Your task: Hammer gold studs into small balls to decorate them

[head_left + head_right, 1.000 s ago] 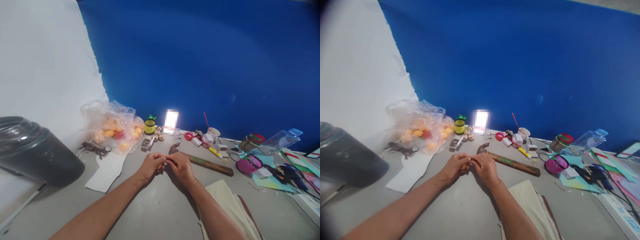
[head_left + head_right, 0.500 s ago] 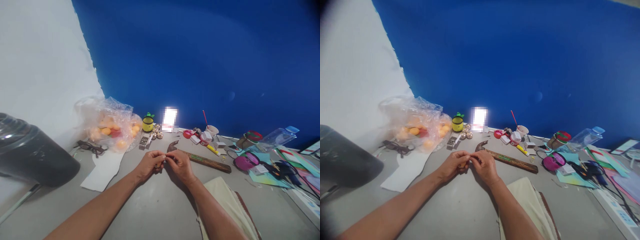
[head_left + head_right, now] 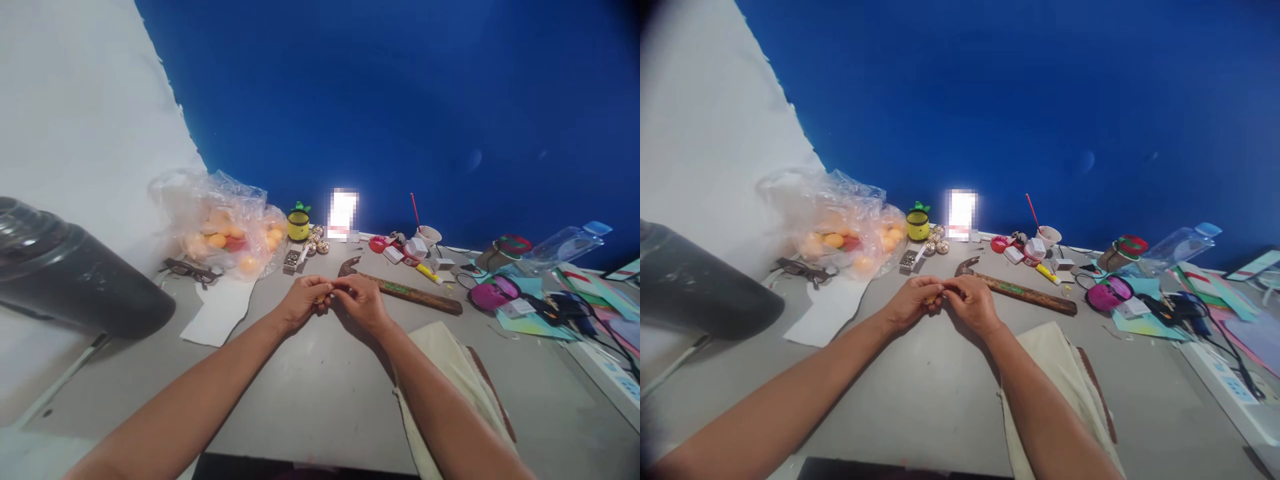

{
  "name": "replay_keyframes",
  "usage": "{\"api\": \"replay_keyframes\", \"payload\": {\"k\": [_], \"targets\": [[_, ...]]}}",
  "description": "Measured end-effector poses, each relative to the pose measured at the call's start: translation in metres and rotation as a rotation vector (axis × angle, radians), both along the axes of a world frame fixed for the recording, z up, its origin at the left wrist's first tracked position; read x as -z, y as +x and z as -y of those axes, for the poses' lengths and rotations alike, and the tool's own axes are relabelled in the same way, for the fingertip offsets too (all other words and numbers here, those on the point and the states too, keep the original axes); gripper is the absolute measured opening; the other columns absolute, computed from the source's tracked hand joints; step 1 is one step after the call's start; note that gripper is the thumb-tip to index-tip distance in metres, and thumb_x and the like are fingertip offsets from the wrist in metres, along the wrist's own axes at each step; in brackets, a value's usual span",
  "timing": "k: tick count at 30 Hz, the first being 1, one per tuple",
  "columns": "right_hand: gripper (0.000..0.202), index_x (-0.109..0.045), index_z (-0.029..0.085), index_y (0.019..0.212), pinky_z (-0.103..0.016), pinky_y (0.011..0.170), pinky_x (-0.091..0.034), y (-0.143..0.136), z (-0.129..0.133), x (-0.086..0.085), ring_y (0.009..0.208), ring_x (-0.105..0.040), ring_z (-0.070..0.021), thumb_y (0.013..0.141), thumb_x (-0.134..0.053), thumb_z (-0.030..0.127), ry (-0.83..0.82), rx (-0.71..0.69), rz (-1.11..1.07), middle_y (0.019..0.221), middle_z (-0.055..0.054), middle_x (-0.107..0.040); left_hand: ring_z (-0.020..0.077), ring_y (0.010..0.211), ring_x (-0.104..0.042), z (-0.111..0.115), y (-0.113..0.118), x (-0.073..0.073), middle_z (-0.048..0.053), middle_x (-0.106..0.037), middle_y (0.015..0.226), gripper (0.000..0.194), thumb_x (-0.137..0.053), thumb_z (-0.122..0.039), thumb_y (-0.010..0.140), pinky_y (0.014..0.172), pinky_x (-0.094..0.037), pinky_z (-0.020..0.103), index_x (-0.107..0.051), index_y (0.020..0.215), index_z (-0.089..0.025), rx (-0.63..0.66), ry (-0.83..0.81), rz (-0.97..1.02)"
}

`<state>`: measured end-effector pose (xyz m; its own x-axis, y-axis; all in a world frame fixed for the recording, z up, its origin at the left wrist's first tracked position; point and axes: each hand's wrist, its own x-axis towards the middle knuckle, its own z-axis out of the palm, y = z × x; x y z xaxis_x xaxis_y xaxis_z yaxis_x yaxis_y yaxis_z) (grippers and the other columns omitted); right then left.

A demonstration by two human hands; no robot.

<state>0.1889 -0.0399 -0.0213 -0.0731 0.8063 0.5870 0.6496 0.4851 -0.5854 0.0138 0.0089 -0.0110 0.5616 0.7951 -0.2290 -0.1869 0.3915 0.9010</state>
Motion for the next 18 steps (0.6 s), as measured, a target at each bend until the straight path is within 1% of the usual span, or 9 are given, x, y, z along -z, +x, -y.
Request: {"api": "replay_keyframes", "payload": {"k": [5,8,9,11,13,14,16,18], "targets": [[0.014,-0.081,0.023,0.091,-0.029,0.070,-0.051,-0.002,0.000,-0.005,0.076,-0.069,-0.0186,0.092,-0.069,0.030,-0.086,-0.009,-0.147,0.084,-0.004,-0.078,0.0092,0.046,-0.049,0.000,-0.001,0.001,0.001,-0.060,0.057,0.031,-0.085,-0.036,0.071,0.045,-0.035,0.022,-0.069,0.079,-0.011,0.008,-0.002,0.031],[0.014,-0.081,0.022,0.087,-0.028,0.065,-0.051,-0.004,0.000,-0.007,0.071,-0.068,-0.0176,0.088,-0.070,0.031,-0.127,0.024,-0.272,0.082,-0.004,-0.078,0.0125,0.053,-0.055,0.000,-0.001,0.000,0.005,-0.063,0.063,0.029,-0.079,-0.038,0.078,0.048,-0.040,0.023,-0.072,0.080,-0.011,-0.014,-0.058,0.146],[0.013,-0.080,0.022,0.086,-0.028,0.063,-0.051,-0.004,0.000,-0.007,0.069,-0.067,-0.0172,0.086,-0.071,0.032,-0.143,0.039,-0.323,0.082,-0.004,-0.078,0.0141,0.058,-0.059,0.000,-0.002,-0.001,0.007,-0.066,0.067,0.026,-0.077,-0.036,0.078,0.051,-0.044,0.024,-0.073,0.082,-0.010,-0.024,-0.076,0.194],[0.014,-0.080,0.021,0.085,-0.029,0.061,-0.051,-0.003,-0.001,-0.009,0.065,-0.065,-0.0163,0.083,-0.074,0.034,-0.191,0.070,-0.438,0.081,-0.004,-0.077,0.0169,0.069,-0.065,0.000,-0.002,-0.002,0.009,-0.070,0.077,0.021,-0.076,-0.023,0.073,0.058,-0.051,0.025,-0.076,0.088,-0.009,-0.019,-0.098,0.265],[0.017,-0.079,0.021,0.085,-0.029,0.058,-0.050,-0.001,-0.002,-0.010,0.059,-0.061,-0.0149,0.080,-0.079,0.038,-0.263,0.087,-0.562,0.077,-0.003,-0.075,0.0184,0.079,-0.070,0.000,-0.003,-0.004,0.010,-0.074,0.086,0.028,-0.076,-0.010,0.067,0.068,-0.056,0.026,-0.076,0.095,-0.010,0.007,-0.105,0.285],[0.020,-0.078,0.021,0.085,-0.029,0.056,-0.049,0.000,-0.003,-0.011,0.056,-0.059,-0.0140,0.078,-0.081,0.039,-0.302,0.085,-0.621,0.074,-0.002,-0.073,0.0186,0.083,-0.072,0.000,-0.003,-0.005,0.010,-0.075,0.089,0.031,-0.076,-0.006,0.067,0.073,-0.058,0.026,-0.075,0.098,-0.010,0.014,-0.106,0.277],[0.024,-0.077,0.021,0.083,-0.028,0.053,-0.047,0.003,-0.004,-0.012,0.053,-0.056,-0.0127,0.073,-0.086,0.041,-0.374,0.058,-0.718,0.068,0.000,-0.070,0.0192,0.088,-0.075,0.001,-0.004,-0.005,0.010,-0.076,0.092,0.034,-0.079,-0.005,0.071,0.079,-0.060,0.028,-0.072,0.104,-0.012,-0.009,-0.094,0.250],[0.028,-0.075,0.021,0.080,-0.027,0.052,-0.045,0.005,-0.005,-0.012,0.052,-0.055,-0.0119,0.068,-0.090,0.041,-0.439,0.017,-0.797,0.066,0.000,-0.069,0.0202,0.086,-0.076,0.002,-0.004,-0.005,0.009,-0.077,0.093,0.035,-0.081,-0.009,0.077,0.075,-0.061,0.030,-0.069,0.110,-0.014,-0.027,-0.060,0.223]]}}
